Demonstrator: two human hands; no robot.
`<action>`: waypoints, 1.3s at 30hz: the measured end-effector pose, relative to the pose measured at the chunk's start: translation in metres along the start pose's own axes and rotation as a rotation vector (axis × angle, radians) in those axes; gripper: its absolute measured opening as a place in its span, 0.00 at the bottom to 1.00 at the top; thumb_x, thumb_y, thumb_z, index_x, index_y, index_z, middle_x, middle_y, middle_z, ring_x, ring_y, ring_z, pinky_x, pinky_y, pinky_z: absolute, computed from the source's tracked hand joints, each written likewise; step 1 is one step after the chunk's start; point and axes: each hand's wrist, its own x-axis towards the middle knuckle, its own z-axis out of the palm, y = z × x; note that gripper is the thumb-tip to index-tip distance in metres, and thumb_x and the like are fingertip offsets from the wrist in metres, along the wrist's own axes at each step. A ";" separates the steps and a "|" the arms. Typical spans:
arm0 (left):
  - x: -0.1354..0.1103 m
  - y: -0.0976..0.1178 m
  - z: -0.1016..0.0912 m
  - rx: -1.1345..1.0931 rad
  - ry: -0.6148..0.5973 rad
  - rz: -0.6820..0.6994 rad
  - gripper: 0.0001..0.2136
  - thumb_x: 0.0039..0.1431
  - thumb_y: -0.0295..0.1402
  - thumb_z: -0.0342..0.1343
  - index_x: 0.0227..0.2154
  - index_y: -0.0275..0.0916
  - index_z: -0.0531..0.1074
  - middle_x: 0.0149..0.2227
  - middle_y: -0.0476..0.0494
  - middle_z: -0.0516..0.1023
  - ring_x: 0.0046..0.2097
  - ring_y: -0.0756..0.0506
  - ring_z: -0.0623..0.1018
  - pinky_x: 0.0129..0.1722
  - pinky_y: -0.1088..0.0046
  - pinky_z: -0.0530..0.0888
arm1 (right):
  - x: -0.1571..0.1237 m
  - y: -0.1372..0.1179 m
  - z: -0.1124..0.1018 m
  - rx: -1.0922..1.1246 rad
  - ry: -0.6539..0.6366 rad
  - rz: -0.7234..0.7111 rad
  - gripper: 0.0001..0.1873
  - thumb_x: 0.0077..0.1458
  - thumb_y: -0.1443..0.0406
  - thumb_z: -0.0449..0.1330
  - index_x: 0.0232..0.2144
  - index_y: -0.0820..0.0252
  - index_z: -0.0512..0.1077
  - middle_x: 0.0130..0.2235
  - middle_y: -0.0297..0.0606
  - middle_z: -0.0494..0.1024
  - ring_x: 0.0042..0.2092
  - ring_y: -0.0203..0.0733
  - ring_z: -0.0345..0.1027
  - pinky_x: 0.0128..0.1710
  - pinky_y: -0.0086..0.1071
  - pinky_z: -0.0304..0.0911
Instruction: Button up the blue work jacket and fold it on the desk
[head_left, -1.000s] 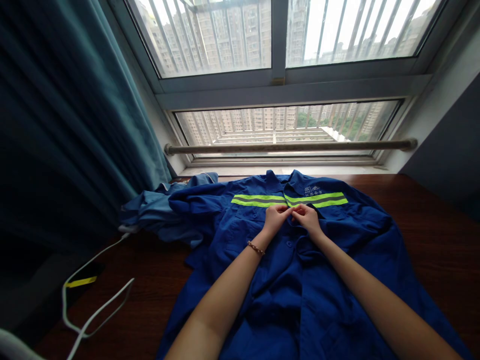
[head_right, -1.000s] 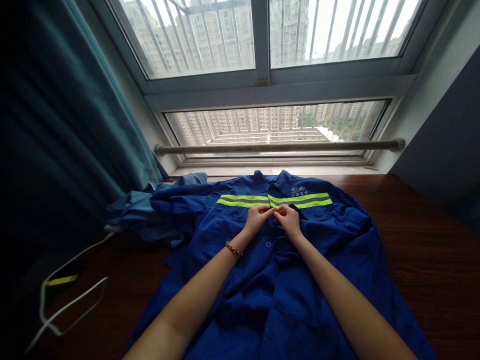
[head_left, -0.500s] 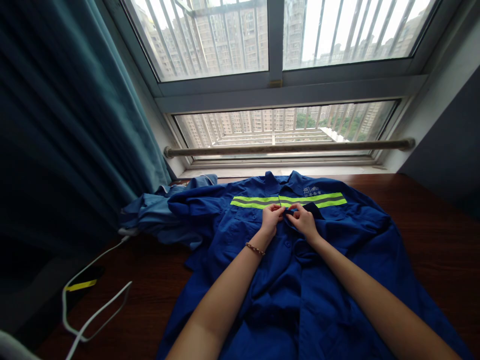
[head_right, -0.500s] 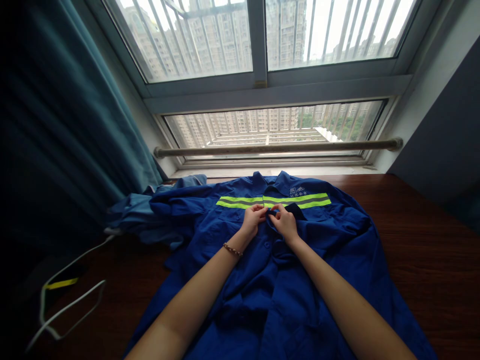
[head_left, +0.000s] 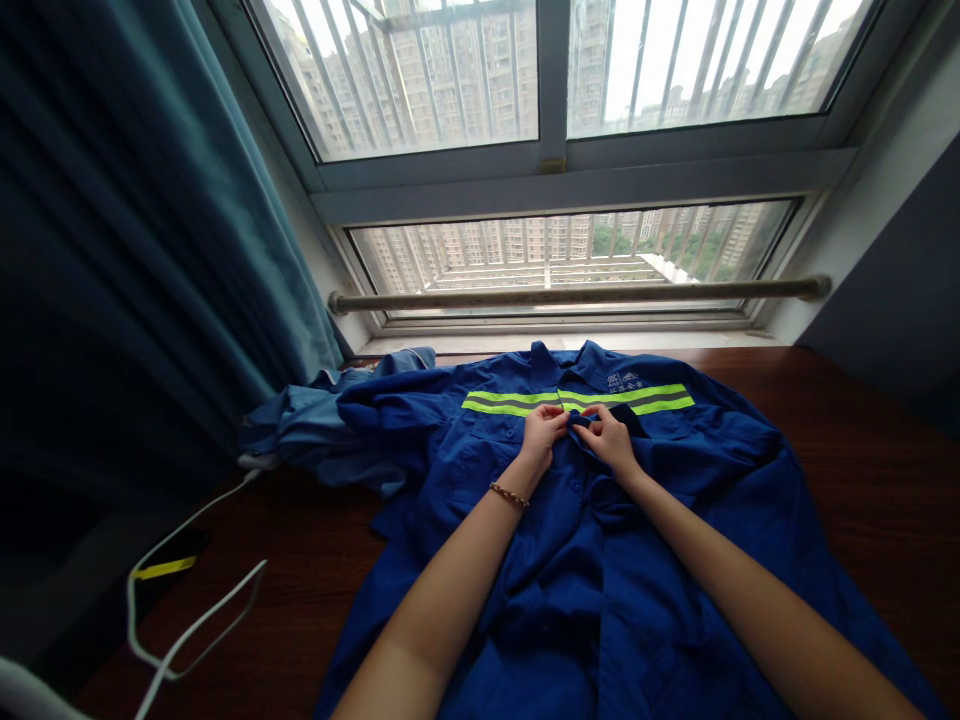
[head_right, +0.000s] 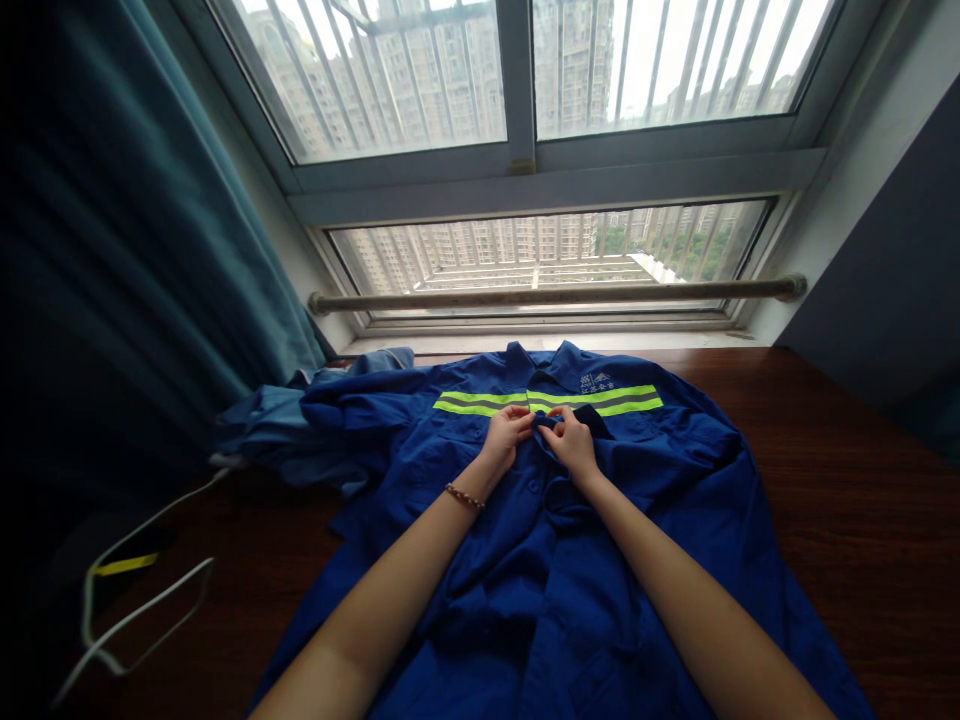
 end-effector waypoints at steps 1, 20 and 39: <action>-0.001 0.001 0.000 -0.005 -0.005 0.002 0.14 0.35 0.28 0.64 0.26 0.33 0.66 0.25 0.47 0.72 0.26 0.51 0.73 0.28 0.75 0.70 | 0.000 0.000 0.000 -0.002 0.002 -0.001 0.12 0.48 0.58 0.55 0.34 0.58 0.63 0.16 0.26 0.68 0.20 0.37 0.64 0.27 0.28 0.56; -0.002 0.000 0.002 0.164 -0.038 0.185 0.17 0.32 0.23 0.64 0.29 0.36 0.66 0.28 0.51 0.71 0.30 0.51 0.72 0.34 0.75 0.68 | -0.001 0.004 0.002 0.087 -0.054 -0.038 0.20 0.50 0.58 0.54 0.42 0.65 0.68 0.17 0.29 0.68 0.20 0.35 0.62 0.26 0.28 0.59; 0.005 -0.010 -0.003 0.193 -0.069 0.177 0.11 0.41 0.27 0.59 0.31 0.37 0.67 0.26 0.49 0.71 0.27 0.52 0.71 0.26 0.79 0.66 | -0.001 0.004 0.002 0.010 -0.048 -0.059 0.19 0.49 0.61 0.53 0.41 0.65 0.71 0.18 0.31 0.70 0.20 0.35 0.63 0.26 0.28 0.59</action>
